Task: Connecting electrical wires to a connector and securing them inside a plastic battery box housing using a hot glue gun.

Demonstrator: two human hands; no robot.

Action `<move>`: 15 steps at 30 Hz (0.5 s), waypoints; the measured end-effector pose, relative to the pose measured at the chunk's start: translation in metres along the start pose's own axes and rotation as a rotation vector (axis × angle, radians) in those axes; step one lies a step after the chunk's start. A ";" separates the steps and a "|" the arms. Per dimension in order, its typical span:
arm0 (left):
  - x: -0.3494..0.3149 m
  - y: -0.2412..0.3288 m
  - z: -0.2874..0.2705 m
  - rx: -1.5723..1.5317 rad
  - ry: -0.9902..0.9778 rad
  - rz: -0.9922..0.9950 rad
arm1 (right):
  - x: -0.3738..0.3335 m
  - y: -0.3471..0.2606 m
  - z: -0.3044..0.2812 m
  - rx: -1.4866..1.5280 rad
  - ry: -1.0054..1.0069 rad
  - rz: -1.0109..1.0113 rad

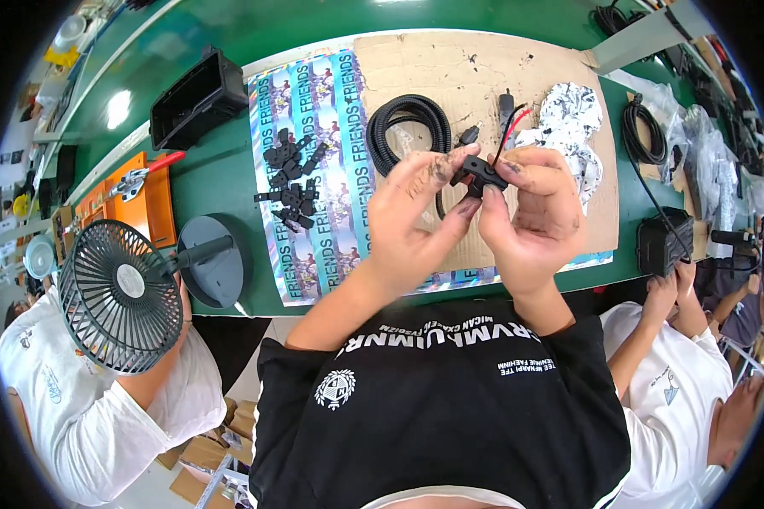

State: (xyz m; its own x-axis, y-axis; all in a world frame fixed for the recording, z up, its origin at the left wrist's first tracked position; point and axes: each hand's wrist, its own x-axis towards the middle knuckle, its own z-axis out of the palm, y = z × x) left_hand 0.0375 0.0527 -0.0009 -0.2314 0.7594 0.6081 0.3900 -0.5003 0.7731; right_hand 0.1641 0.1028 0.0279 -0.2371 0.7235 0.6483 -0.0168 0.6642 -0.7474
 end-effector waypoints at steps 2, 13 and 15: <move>-0.004 0.003 0.009 0.000 0.106 0.030 | -0.007 0.000 0.001 0.066 -0.057 0.104; -0.014 0.000 -0.038 0.191 0.086 -0.191 | 0.013 -0.007 0.039 -0.010 -0.294 -0.198; -0.017 -0.007 -0.041 0.237 0.075 -0.163 | 0.008 -0.002 0.041 -0.019 -0.259 -0.221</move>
State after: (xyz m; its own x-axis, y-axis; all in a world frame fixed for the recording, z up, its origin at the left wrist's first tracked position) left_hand 0.0025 0.0260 -0.0090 -0.3701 0.7843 0.4979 0.5371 -0.2566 0.8035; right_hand 0.1227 0.0994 0.0289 -0.4688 0.4917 0.7338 -0.0777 0.8045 -0.5888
